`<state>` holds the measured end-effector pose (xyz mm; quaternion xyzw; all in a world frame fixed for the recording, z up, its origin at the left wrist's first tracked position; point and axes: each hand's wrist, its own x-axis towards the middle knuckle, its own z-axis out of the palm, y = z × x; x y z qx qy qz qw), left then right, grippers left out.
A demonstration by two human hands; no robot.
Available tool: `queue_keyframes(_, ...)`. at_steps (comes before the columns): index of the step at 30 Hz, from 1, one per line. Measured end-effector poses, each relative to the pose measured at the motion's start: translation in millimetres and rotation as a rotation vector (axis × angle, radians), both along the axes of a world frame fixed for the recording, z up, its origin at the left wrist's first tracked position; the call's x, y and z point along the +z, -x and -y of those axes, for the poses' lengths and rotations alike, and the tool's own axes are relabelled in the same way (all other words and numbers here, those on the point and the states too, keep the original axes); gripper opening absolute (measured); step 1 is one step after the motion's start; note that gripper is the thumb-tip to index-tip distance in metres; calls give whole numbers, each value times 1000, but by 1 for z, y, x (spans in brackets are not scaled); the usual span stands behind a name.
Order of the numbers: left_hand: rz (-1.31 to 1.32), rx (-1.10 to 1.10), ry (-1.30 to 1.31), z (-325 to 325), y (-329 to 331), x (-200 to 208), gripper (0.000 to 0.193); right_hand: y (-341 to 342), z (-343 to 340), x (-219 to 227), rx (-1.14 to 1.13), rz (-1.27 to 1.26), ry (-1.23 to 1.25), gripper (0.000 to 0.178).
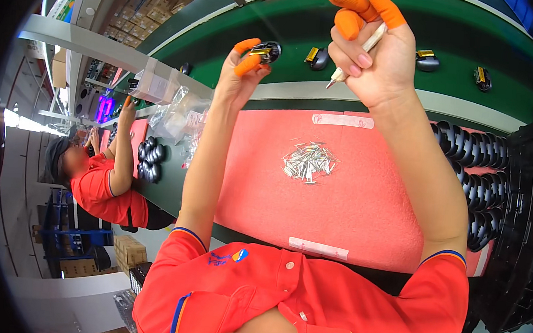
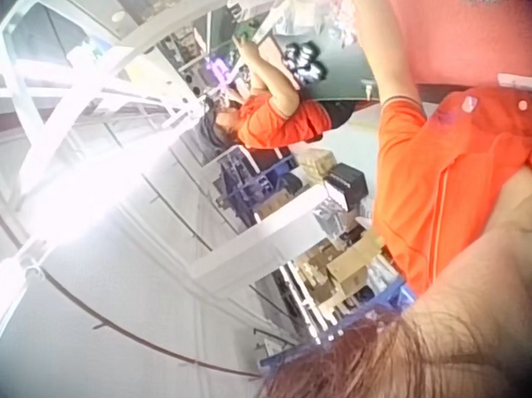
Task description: Assembling small electronic components by manually inserting white pins into black and yellow plastic housings.
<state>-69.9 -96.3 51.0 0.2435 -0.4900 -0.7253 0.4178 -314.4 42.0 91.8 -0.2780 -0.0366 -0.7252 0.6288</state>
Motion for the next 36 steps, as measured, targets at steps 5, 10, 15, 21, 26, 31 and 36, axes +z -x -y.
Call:
queue_keyframes(5,45,-92,239,-37,28,-2,45,1,1,3,27,-4,34,46)
queue_keyframes(10,-19,-327,-67,-76,43,5,40,2,2,-1,24,-9,23,46)
queue_keyframes(15,111,-436,11,-87,44,5,33,-2,56,-27,507,92,675,54)
queue_keyframes(21,483,-195,494,-116,45,17,44,-25,-1,-8,141,67,-135,53)
queue_keyframes(26,403,-159,480,-120,43,13,31,-32,-4,-8,197,112,-121,59)
queue_keyframes(31,368,-151,461,-126,41,22,27,-34,-10,-1,165,71,-85,65)
queue_keyframes(36,351,-156,438,-132,40,29,25,-39,-17,1,102,-5,8,72)
